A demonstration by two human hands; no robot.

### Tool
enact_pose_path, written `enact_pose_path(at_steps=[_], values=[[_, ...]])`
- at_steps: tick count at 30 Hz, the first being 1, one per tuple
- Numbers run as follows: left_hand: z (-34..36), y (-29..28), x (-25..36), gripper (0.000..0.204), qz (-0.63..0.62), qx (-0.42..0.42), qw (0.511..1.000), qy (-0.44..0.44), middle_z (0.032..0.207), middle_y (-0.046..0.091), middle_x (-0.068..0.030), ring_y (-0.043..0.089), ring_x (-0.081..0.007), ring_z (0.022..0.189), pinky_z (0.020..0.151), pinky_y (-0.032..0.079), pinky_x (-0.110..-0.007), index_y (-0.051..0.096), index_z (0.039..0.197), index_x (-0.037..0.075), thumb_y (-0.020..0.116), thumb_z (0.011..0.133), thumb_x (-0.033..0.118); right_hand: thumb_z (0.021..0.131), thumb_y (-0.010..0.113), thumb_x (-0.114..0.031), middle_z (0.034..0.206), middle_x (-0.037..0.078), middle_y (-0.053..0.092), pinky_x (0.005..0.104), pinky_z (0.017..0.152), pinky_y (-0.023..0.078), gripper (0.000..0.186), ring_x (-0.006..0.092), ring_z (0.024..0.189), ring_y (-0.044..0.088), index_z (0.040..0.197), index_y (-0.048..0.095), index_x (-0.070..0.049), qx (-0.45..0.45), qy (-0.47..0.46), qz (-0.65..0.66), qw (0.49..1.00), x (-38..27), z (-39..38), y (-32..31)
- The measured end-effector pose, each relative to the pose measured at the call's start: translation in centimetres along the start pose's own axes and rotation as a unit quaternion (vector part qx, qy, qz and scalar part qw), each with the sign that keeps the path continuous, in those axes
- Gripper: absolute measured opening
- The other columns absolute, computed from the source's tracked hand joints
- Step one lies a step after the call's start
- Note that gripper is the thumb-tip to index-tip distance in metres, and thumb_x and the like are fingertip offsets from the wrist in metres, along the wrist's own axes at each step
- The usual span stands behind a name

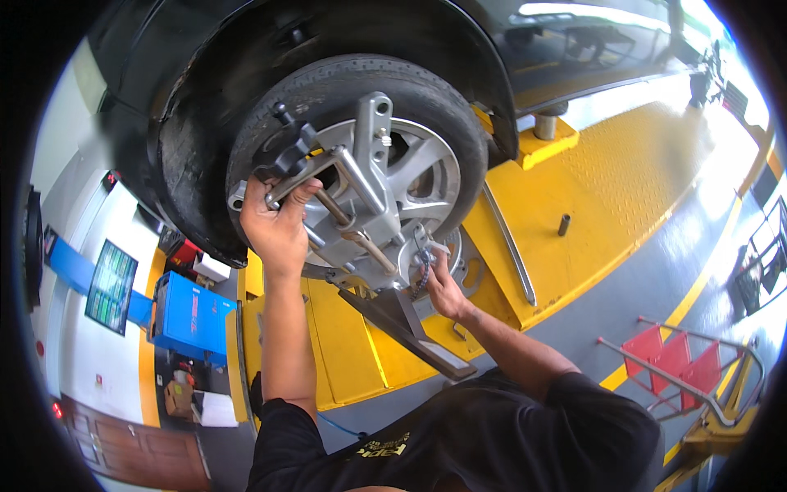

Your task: The person mounts a tire onto a car wheel hub, hand-tightens the lug nuts, uses an impact wrench to secure them, and then attaches a wheel alignment sensor to the wheel.

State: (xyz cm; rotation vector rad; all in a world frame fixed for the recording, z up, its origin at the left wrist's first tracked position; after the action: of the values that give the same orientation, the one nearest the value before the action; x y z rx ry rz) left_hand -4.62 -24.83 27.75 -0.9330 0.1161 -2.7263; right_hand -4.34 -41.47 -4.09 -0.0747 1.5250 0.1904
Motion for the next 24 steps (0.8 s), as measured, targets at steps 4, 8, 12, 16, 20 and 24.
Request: enact_pose_path(at_steps=[4,8,12,16,20,24], values=[[-0.1,0.0,-0.3,0.034,-0.041,0.018,0.999,0.029,0.092,0.075,-0.0053,0.069,-0.0105,0.085,0.078,0.054,-0.027,0.063,0.101,0.0,0.09,0.081,0.006,0.114,0.039,-0.041,0.142,0.022,0.048,0.041,0.106,0.043,0.061,0.027,0.125,0.051,0.157,0.013,-0.005,-0.014,0.003,-0.001,1.0,0.3,0.1,0.0],[0.0,-0.3,-0.9,0.036,-0.026,0.038,0.999,0.028,0.094,0.076,-0.0075,0.071,-0.013,0.083,0.077,0.055,-0.028,0.065,0.099,0.0,0.092,0.079,0.01,0.113,0.04,-0.045,0.152,0.025,0.038,0.0404,0.119,0.032,0.072,0.0322,0.145,0.039,0.159,0.01,0.001,-0.022,0.014,-0.028,0.999,1.2,0.7,-0.2],[-0.1,-0.2,-0.7,0.042,0.016,0.044,0.997,0.062,0.097,0.077,-0.0113,0.075,-0.0192,0.084,0.077,0.057,-0.031,0.063,0.101,0.0,0.094,0.076,0.015,0.114,0.04,-0.045,0.148,0.022,0.041,0.0376,0.118,0.032,0.07,0.029,0.142,0.039,0.157,0.017,0.004,0.033,-0.007,-0.075,0.997,2.1,0.4,-0.8],[-0.5,0.3,-0.7,0.05,-0.002,0.081,0.994,0.073,0.096,0.076,-0.0113,0.076,-0.0208,0.085,0.077,0.058,-0.031,0.056,0.108,0.001,0.093,0.078,0.015,0.115,0.039,-0.039,0.129,0.011,0.05,0.033,0.11,0.037,0.06,0.0204,0.12,0.046,0.155,0.023,0.002,0.04,-0.034,-0.045,0.998,2.4,0.0,-1.0],[-0.8,0.7,-0.2,0.049,0.028,0.085,0.989,0.119,0.097,0.074,-0.0149,0.077,-0.0267,0.091,0.077,0.059,-0.032,0.053,0.113,0.002,0.09,0.083,0.015,0.116,0.038,-0.036,0.137,0.01,0.05,0.0323,0.113,0.036,0.053,0.0188,0.126,0.045,0.155,0.031,-0.001,0.065,0.022,0.004,0.998,2.8,-0.4,-1.4],[-0.6,0.6,-0.1,0.052,0.019,0.084,0.987,0.135,0.097,0.074,-0.0156,0.078,-0.0314,0.093,0.079,0.061,-0.036,0.052,0.115,0.002,0.09,0.083,0.017,0.116,0.038,-0.033,0.145,0.008,0.048,0.0323,0.116,0.034,0.051,0.0182,0.134,0.044,0.157,0.034,-0.003,0.041,0.012,0.041,0.998,2.5,-1.0,-1.2]])
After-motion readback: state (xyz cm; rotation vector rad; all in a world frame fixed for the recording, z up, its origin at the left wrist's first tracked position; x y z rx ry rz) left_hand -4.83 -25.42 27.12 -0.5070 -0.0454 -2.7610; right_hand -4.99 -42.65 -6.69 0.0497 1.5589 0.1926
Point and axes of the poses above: each hand's wrist, its own z-axis towards the middle knuckle, its own y-axis out of the palm, x = y × z, the point moved 6 cm from there along z, towards the middle knuckle
